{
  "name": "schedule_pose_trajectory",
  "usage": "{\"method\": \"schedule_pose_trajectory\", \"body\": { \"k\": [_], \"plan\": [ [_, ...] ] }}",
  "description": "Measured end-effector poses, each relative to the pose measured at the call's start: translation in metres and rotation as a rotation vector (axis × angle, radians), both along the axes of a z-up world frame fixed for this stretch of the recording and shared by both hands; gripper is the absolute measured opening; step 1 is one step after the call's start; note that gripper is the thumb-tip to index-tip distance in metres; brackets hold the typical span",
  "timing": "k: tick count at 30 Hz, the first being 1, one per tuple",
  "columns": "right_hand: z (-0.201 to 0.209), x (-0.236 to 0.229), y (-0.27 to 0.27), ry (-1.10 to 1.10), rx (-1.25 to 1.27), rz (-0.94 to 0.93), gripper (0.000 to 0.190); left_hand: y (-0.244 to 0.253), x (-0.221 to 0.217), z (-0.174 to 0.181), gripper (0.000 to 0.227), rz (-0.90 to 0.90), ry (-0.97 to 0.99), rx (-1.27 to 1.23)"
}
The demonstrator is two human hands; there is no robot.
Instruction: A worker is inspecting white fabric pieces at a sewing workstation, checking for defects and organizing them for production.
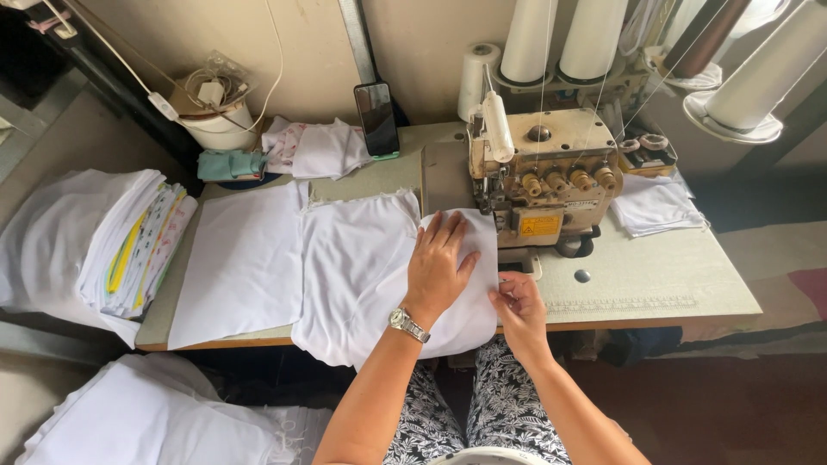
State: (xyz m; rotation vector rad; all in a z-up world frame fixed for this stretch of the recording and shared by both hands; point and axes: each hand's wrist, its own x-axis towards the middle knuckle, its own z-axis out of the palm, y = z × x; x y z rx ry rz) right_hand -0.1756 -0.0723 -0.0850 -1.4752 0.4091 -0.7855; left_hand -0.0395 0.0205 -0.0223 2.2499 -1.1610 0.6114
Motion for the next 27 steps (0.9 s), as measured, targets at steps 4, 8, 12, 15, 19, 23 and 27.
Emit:
{"method": "schedule_pose_trajectory", "body": {
  "k": [4,8,12,15,19,23,27],
  "plan": [
    [-0.003,-0.015,0.003,0.064,0.010,0.090,0.035,0.003,-0.001,-0.004,0.063,0.006,-0.040,-0.014],
    [-0.012,-0.034,0.012,0.205,-0.112,0.258,0.026,0.028,-0.027,0.013,0.057,-0.046,-0.160,-0.073],
    [-0.041,-0.046,0.021,0.348,-0.027,0.481,0.025,0.062,-0.064,-0.005,0.031,-0.213,-0.247,-0.239],
    [-0.049,-0.055,0.030,0.381,0.145,0.571,0.019,0.083,-0.097,-0.060,0.042,-0.324,-0.179,-0.163],
    [-0.061,-0.054,0.039,0.326,0.665,0.562,0.033,0.111,-0.118,-0.111,0.066,-0.430,-0.002,0.063],
    [-0.046,-0.054,0.042,0.372,0.864,0.514,0.034,0.116,-0.119,-0.135,0.042,-0.316,-0.029,0.147],
    [-0.039,-0.056,0.040,0.392,0.908,0.505,0.035,0.112,-0.114,-0.126,0.010,-0.281,-0.064,-0.018]
  ]
}}
